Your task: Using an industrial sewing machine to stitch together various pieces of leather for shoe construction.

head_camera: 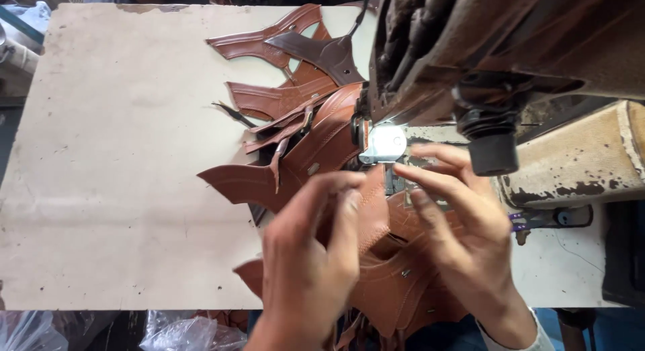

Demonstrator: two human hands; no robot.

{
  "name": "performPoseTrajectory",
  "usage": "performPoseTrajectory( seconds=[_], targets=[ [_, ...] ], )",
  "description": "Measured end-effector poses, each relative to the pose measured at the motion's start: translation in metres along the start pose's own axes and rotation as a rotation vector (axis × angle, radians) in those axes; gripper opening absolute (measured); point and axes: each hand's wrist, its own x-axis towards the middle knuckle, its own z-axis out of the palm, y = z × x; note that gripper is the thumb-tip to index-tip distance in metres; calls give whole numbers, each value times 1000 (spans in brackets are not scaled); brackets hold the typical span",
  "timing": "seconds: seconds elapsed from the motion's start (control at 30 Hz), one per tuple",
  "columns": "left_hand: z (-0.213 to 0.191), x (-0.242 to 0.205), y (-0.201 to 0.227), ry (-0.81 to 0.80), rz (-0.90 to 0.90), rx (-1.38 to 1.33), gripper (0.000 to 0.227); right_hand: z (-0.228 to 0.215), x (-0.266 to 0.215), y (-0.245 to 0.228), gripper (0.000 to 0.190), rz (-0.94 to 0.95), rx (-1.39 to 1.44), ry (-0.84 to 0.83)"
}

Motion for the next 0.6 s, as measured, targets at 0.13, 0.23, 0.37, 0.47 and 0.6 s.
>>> performPoseTrajectory(
  seconds=[0.13, 0.23, 0.37, 0.47, 0.6],
  targets=[
    [-5, 23, -2, 8, 17, 170, 14, 9, 12, -2, 42, -293, -391, -142],
    [-4, 28, -6, 39, -8, 163, 14, 12, 15, 0, 54, -243, -415, -205],
    [-4, 34, -9, 42, -1, 172, 15, 15, 15, 0, 58, -236, -480, -190],
    [-1, 47, -9, 24, -130, 189, 15, 12, 17, -4, 59, -220, -509, -182],
    [5, 62, -17, 6, 3, 197, 16, 4, 15, -8, 65, -197, -528, -195]
  ],
)
